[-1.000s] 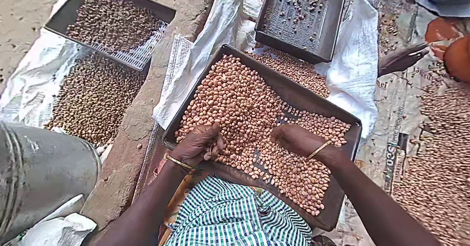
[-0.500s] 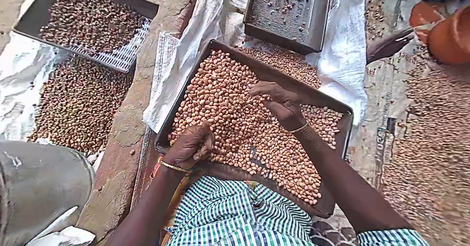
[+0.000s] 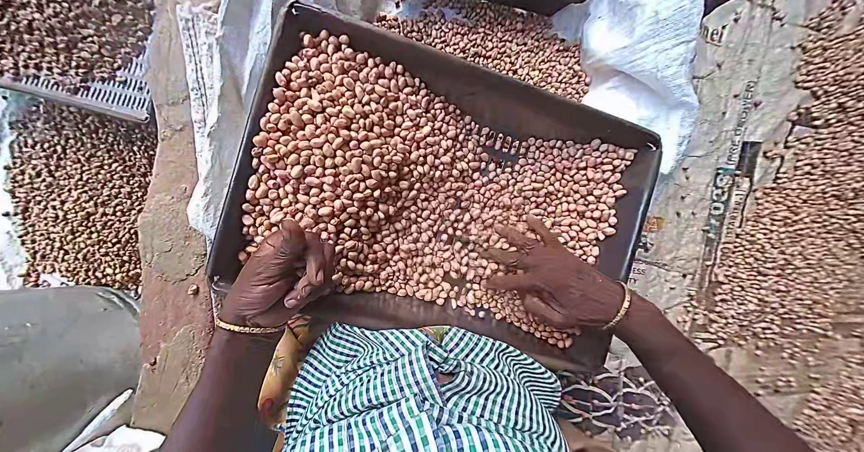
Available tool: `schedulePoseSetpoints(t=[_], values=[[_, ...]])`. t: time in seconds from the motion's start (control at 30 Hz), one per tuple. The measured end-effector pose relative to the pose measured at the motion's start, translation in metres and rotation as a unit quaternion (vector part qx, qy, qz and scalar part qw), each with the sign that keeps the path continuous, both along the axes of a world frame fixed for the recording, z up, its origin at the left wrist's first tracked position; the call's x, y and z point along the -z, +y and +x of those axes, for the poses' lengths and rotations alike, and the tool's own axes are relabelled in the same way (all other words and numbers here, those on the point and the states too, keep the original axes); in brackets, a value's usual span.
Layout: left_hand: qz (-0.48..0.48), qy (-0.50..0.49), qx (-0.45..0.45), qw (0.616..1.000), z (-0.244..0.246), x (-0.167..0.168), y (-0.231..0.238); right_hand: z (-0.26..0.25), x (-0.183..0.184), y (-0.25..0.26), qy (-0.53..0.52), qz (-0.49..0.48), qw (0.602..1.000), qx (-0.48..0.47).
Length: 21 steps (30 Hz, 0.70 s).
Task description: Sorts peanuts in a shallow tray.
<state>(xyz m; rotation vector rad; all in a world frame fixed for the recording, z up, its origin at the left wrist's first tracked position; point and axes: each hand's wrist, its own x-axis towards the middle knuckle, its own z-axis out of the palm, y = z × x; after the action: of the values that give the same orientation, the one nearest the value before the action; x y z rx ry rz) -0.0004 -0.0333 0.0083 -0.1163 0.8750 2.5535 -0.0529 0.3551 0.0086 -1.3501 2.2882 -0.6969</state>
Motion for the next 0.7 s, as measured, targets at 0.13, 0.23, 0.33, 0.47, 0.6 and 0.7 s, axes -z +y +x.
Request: schedulePoseSetpoints(t=[0.13,0.23,0.33,0.47,0.6,0.7], values=[[-0.006,0.008,0.025,1.0,-0.001,0.001,-0.002,-0.001,-0.013,-0.011,-0.111,-0.171,0.914,0.352],[-0.022,0.003,0.016,1.0,0.0,-0.001,-0.002,-0.027,0.007,-0.041,-0.156,-0.257,0.822,0.483],[-0.03,0.0,0.009,1.0,0.001,-0.002,-0.001,-0.026,0.004,-0.058,-0.091,-0.208,0.867,0.443],[-0.036,0.006,0.014,0.999,-0.001,-0.002,-0.001,0.014,0.006,-0.066,0.095,-0.043,0.943,0.315],[-0.039,0.018,0.017,0.999,-0.001,-0.001,-0.001,0.025,0.016,-0.079,0.216,0.084,0.937,0.263],[-0.043,0.018,0.006,0.999,-0.001,-0.002,0.0,0.02,0.009,-0.089,0.188,0.107,0.937,0.275]])
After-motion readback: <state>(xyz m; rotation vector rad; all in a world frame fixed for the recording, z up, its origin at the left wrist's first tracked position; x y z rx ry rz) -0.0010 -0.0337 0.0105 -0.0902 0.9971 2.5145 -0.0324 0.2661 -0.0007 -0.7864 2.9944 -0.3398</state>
